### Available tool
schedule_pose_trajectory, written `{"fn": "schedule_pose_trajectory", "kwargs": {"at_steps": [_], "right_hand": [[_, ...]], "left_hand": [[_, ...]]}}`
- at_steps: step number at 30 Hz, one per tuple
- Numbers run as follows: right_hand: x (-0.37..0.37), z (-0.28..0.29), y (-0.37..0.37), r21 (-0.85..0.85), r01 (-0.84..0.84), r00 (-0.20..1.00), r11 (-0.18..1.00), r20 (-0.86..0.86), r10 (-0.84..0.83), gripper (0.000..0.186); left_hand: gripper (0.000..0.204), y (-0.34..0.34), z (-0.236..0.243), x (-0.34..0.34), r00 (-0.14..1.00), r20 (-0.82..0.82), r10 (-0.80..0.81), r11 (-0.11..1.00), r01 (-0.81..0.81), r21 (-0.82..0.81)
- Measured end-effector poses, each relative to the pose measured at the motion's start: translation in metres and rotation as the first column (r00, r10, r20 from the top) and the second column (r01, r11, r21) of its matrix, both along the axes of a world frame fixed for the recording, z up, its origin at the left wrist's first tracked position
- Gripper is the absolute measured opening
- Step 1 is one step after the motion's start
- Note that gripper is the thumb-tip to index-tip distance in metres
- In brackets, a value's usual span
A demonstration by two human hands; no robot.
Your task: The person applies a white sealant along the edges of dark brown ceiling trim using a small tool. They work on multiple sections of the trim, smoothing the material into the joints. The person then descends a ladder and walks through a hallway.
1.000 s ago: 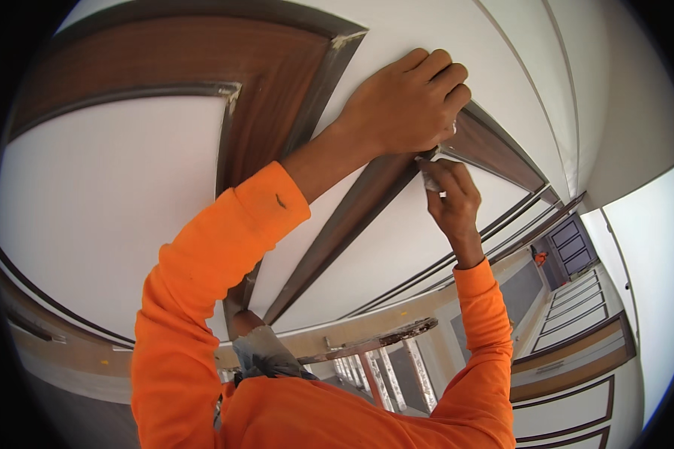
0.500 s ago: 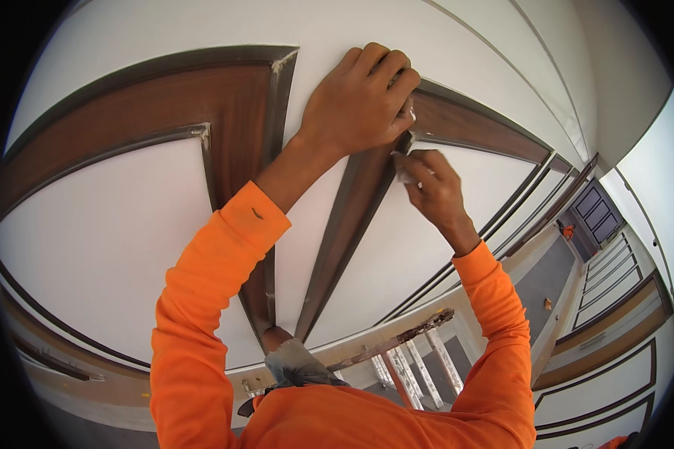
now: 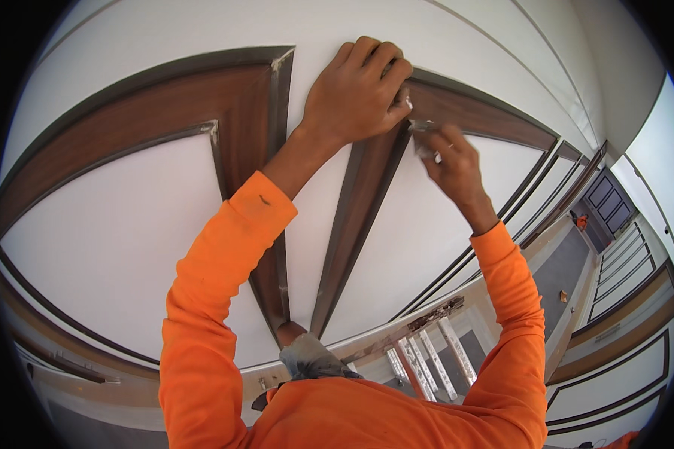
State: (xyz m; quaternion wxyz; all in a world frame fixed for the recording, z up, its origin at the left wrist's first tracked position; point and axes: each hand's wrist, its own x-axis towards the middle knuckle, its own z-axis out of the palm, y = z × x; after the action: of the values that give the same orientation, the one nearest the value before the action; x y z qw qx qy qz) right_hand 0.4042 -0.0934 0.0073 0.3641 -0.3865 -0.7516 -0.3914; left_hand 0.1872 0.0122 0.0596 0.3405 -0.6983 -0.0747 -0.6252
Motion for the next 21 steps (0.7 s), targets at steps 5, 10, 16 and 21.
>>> {"fn": "schedule_pose_trajectory", "kwargs": {"at_steps": [5, 10, 16, 21], "right_hand": [[-0.002, 0.000, 0.002, -0.113, -0.019, 1.000, 0.993, -0.001, 0.019, 0.032], [-0.026, 0.008, -0.053, -0.119, -0.060, 0.980, 0.991, -0.195, 0.036, 0.032], [-0.010, -0.015, -0.146, -0.254, 0.074, 0.946, 0.964, -0.287, -0.148, 0.028], [0.001, -0.042, -0.198, -0.413, 0.169, 0.864, 0.895, -0.374, -0.336, 0.026]], "left_hand": [[0.037, 0.004, -0.002, 0.001, 0.995, -0.064, 0.079, 0.997, -0.080, -0.012], [0.030, -0.002, 0.005, -0.008, 0.997, -0.075, -0.003, 1.000, 0.003, 0.001], [0.036, -0.009, 0.006, -0.015, 0.971, -0.228, -0.076, 0.982, 0.033, -0.186], [0.057, -0.027, -0.045, -0.019, 0.984, -0.151, 0.098, 0.973, -0.127, -0.195]]}}
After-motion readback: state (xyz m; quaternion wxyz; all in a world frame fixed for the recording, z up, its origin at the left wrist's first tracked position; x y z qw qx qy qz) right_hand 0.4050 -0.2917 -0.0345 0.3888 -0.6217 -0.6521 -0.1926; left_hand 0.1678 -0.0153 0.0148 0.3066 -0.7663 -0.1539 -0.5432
